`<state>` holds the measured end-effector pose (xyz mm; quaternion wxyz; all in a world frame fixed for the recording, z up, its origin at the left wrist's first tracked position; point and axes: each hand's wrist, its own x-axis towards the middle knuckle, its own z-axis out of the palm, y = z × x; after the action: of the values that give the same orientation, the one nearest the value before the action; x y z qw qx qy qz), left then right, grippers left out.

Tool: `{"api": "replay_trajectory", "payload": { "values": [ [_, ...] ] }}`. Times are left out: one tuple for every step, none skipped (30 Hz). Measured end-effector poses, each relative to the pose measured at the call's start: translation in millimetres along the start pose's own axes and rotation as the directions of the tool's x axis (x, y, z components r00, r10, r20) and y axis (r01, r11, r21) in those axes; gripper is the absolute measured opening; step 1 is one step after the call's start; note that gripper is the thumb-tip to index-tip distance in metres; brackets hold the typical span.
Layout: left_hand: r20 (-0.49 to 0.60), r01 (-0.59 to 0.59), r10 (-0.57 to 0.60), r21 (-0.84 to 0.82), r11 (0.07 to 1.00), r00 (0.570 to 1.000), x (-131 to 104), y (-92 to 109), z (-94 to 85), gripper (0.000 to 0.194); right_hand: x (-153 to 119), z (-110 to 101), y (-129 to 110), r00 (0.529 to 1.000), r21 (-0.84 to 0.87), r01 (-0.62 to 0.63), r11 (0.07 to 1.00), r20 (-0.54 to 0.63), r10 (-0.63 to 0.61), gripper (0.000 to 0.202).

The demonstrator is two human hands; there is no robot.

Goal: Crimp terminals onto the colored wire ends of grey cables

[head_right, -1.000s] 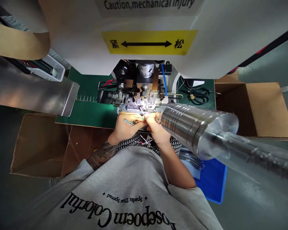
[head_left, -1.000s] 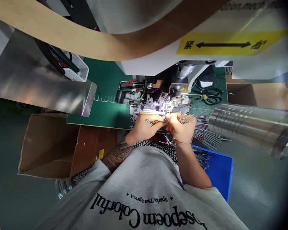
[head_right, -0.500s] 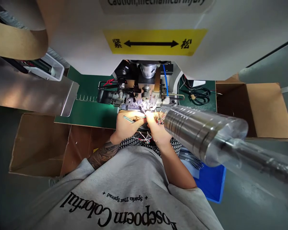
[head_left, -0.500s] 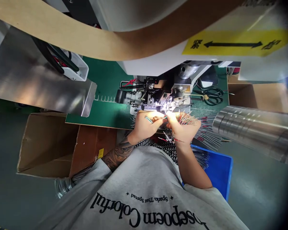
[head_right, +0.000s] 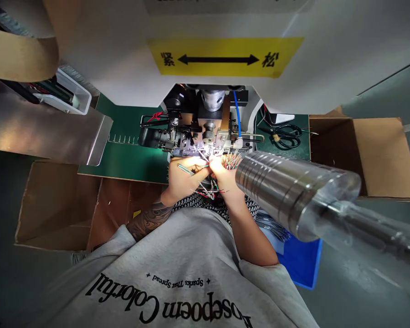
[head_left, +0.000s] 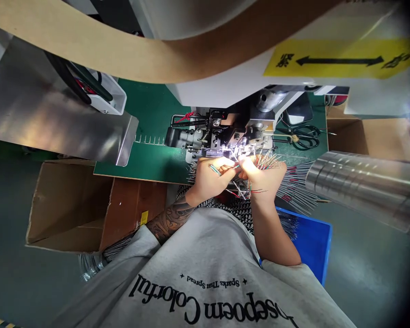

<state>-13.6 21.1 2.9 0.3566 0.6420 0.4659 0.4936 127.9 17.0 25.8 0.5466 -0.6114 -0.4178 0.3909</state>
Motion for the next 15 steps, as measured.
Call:
{"api": "replay_trajectory", "payload": {
  "values": [
    [-0.025, -0.007, 0.007, 0.011, 1.0, 1.0, -1.4, -0.9, 1.6, 0.028, 0.2, 0.6, -0.5, 1.0, 0.003, -0.003, 1.0, -0.005, 0.003, 0.041],
    [-0.045, -0.013, 0.014, 0.021, 1.0, 0.999, -2.6, -1.7, 3.0, 0.027, 0.1, 1.0, -1.2, 1.0, 0.003, -0.004, 1.0, -0.01, 0.004, 0.042],
    [-0.06, -0.017, 0.018, 0.028, 0.999, 0.998, -3.7, -2.4, 4.0, 0.026, -0.2, 1.4, -2.0, 1.0, -0.003, -0.006, 1.0, -0.013, 0.006, 0.042],
    [-0.073, -0.019, 0.021, 0.033, 0.999, 0.997, -4.5, -2.7, 4.7, 0.025, -0.7, 1.7, -2.9, 1.0, -0.01, -0.01, 1.0, -0.019, 0.009, 0.042],
    [-0.083, -0.019, 0.022, 0.035, 0.999, 0.996, -5.0, -2.7, 5.1, 0.024, -1.2, 2.0, -3.8, 1.0, -0.014, -0.014, 1.0, -0.024, 0.014, 0.041],
    [-0.089, -0.019, 0.022, 0.038, 0.999, 0.996, -5.2, -2.3, 5.1, 0.024, -1.6, 2.2, -4.7, 0.999, -0.014, -0.017, 1.0, -0.03, 0.016, 0.04],
    [-0.091, -0.017, 0.021, 0.041, 0.999, 0.996, -5.2, -1.6, 5.0, 0.025, -1.8, 2.5, -5.4, 0.999, -0.01, -0.017, 1.0, -0.035, 0.017, 0.04],
    [-0.09, -0.015, 0.019, 0.046, 0.999, 0.996, -5.0, -0.7, 4.6, 0.025, -1.9, 2.9, -6.0, 0.999, -0.003, -0.016, 1.0, -0.036, 0.015, 0.04],
    [-0.084, -0.014, 0.018, 0.052, 0.999, 0.996, -4.7, 0.3, 4.1, 0.024, -1.9, 3.2, -6.3, 0.999, 0.006, -0.012, 1.0, -0.034, 0.012, 0.04],
    [-0.078, -0.012, 0.017, 0.058, 0.998, 0.997, -4.5, 1.2, 3.6, 0.024, -1.7, 3.6, -6.5, 1.0, 0.015, -0.009, 1.0, -0.03, 0.01, 0.04],
    [-0.073, -0.011, 0.016, 0.062, 0.998, 0.997, -4.3, 1.9, 3.1, 0.023, -1.5, 4.0, -6.4, 0.999, 0.02, -0.012, 1.0, -0.029, 0.012, 0.04],
    [-0.069, -0.012, 0.016, 0.065, 0.998, 0.997, -4.3, 2.4, 2.7, 0.022, -1.3, 4.3, -6.3, 0.999, 0.021, -0.02, 1.0, -0.031, 0.02, 0.04],
    [-0.067, -0.014, 0.019, 0.064, 0.998, 0.998, -4.3, 2.7, 2.5, 0.022, -1.2, 4.5, -6.0, 0.999, 0.022, -0.03, 0.999, -0.032, 0.031, 0.039],
    [-0.066, -0.018, 0.022, 0.062, 0.998, 0.998, -4.6, 2.7, 2.3, 0.022, -1.2, 4.7, -5.8, 0.999, 0.025, -0.04, 0.999, -0.032, 0.04, 0.04],
    [-0.065, -0.021, 0.024, 0.058, 0.998, 0.998, -4.9, 2.5, 2.2, 0.023, -1.3, 4.8, -5.6, 0.998, 0.028, -0.046, 0.999, -0.03, 0.047, 0.04]
  ]
}}
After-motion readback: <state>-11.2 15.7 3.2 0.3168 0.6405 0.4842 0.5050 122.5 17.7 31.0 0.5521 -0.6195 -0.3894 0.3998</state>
